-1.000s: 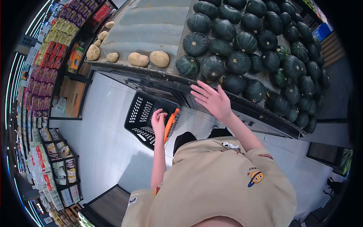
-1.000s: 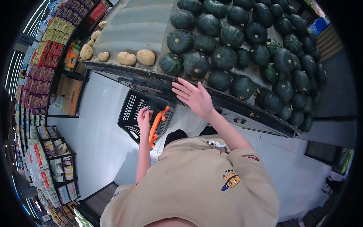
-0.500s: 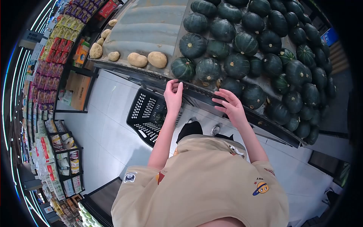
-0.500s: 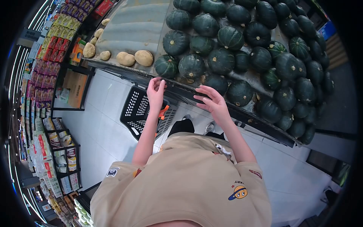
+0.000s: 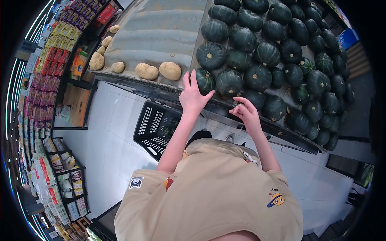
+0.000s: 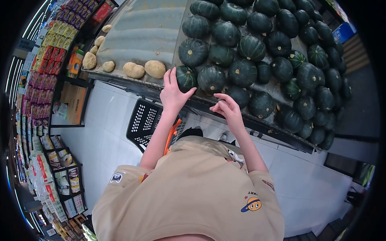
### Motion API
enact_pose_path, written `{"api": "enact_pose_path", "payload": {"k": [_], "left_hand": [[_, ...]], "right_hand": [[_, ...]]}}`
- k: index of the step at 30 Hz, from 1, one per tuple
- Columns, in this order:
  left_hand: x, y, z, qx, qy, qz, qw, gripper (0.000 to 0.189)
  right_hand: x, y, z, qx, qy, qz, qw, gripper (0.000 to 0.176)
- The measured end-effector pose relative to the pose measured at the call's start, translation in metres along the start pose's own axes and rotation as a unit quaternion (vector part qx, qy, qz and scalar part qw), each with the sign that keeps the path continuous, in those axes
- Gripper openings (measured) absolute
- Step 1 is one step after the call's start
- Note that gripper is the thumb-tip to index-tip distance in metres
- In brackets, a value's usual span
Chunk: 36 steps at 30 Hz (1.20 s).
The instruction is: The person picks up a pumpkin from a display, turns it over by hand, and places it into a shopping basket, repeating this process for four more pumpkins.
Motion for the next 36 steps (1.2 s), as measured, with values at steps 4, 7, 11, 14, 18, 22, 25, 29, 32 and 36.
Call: {"api": "enact_pose_path", "payload": {"k": [4, 7, 11, 14, 18, 22, 25, 29, 32, 36], "left_hand": [[-0.002, 0.006, 0.003, 0.027, 0.002, 0.007, 1.000, 0.090], [0.003, 0.007, 0.000, 0.030, -0.003, -0.015, 0.999, 0.091], [0.009, 0.009, -0.002, 0.059, -0.019, 0.009, 0.998, 0.092], [0.014, 0.009, -0.008, 0.077, -0.048, 0.046, 0.995, 0.092], [0.016, 0.009, -0.009, 0.093, -0.056, 0.073, 0.991, 0.092], [-0.003, 0.010, 0.000, 0.099, -0.053, 0.076, 0.991, 0.090], [-0.022, 0.013, 0.007, 0.101, -0.053, 0.092, 0.989, 0.088], [-0.018, 0.007, 0.001, 0.108, -0.064, 0.093, 0.988, 0.087], [-0.012, 0.005, -0.003, 0.092, -0.064, 0.088, 0.990, 0.088], [-0.012, 0.003, -0.004, 0.089, -0.069, 0.093, 0.989, 0.088]], "right_hand": [[0.009, 0.007, -0.002, -0.007, 0.002, -0.007, 1.000, 0.030], [0.012, 0.008, 0.001, -0.014, 0.004, -0.009, 1.000, 0.030], [0.013, 0.007, -0.001, -0.011, -0.001, -0.001, 1.000, 0.030], [0.011, 0.007, -0.002, -0.012, -0.005, 0.004, 1.000, 0.029], [0.013, 0.010, -0.010, -0.011, 0.011, 0.031, 0.999, 0.029], [0.035, 0.023, -0.035, -0.216, -0.426, 0.044, 0.877, 0.050], [0.055, 0.040, -0.035, -0.321, -0.618, 0.026, 0.717, 0.061], [0.052, 0.058, -0.021, -0.351, -0.643, 0.014, 0.681, 0.064], [0.048, 0.061, -0.017, -0.357, -0.634, 0.010, 0.686, 0.071], [0.066, 0.062, -0.034, -0.340, -0.672, 0.019, 0.658, 0.080]]}}
Point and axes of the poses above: each hand's wrist, its own y-axis towards the middle knuckle, its own x-axis out of the palm, z = x × y, the point moved 3 cm from there along y, towards the middle knuckle, and after that the axes turned 12 degrees about y, right-handed, at the moved point
